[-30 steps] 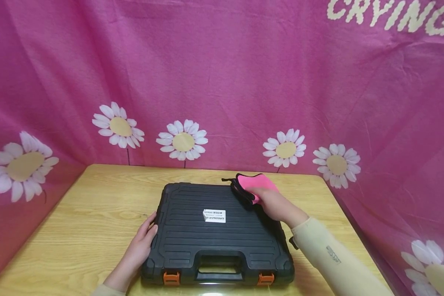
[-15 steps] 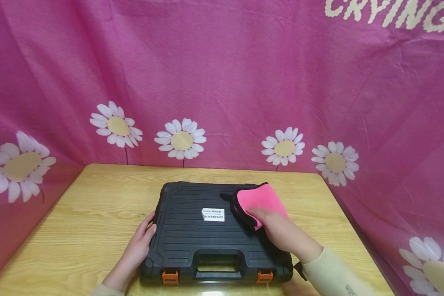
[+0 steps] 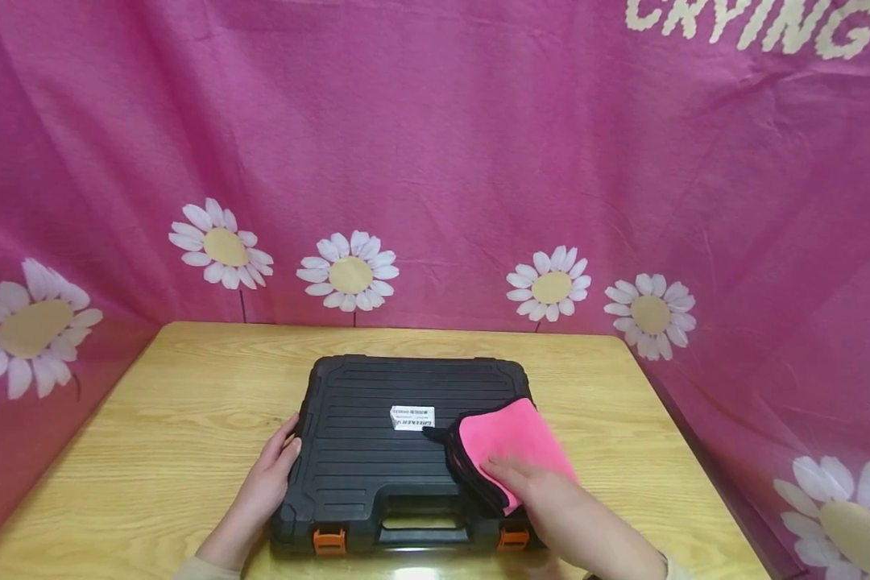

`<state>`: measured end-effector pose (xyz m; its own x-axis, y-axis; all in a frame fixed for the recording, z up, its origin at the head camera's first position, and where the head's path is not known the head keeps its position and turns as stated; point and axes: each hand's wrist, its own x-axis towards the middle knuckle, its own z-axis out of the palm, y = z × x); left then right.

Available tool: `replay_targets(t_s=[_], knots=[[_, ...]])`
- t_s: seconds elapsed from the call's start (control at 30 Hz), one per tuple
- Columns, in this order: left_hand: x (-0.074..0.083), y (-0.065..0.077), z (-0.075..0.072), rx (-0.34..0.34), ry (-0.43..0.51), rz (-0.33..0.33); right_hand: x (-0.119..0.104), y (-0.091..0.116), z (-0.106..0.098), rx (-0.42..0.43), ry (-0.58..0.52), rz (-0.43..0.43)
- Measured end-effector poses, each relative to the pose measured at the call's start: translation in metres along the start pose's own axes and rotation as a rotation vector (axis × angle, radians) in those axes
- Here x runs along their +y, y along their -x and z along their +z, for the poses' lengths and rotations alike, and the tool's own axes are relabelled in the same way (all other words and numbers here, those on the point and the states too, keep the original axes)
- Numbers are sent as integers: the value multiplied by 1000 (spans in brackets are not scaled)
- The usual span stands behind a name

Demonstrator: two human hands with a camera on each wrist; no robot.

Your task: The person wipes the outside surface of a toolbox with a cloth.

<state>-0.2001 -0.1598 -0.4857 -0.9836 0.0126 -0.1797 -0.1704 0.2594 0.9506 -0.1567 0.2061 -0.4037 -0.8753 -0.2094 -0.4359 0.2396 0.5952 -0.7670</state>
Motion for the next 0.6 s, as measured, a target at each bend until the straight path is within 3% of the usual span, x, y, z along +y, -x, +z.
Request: replay_targets(t_s=[0.03,0.1,0.13,0.23,0.27,0.33,0.6], knots=[[0,0,0,0,2,2,2,4,1,-22,35,-31],[1,0,-1,-3,5,4,3,10,2,-68,-71,17],[1,0,-1,-4,5,4,5,13,2,-91,-35,-10],[1,0,-2,-5,0,-7,8,22,0,-136,257,-185],[1,0,-2,-6,-2,-8,9,24,0,-143,281,-194],[0,0,-2,-8,-6,-11,12,28,0,-112,475,-344],[-4,0,-3,-21,-8,-22,19,31,1,-93,641,-477]])
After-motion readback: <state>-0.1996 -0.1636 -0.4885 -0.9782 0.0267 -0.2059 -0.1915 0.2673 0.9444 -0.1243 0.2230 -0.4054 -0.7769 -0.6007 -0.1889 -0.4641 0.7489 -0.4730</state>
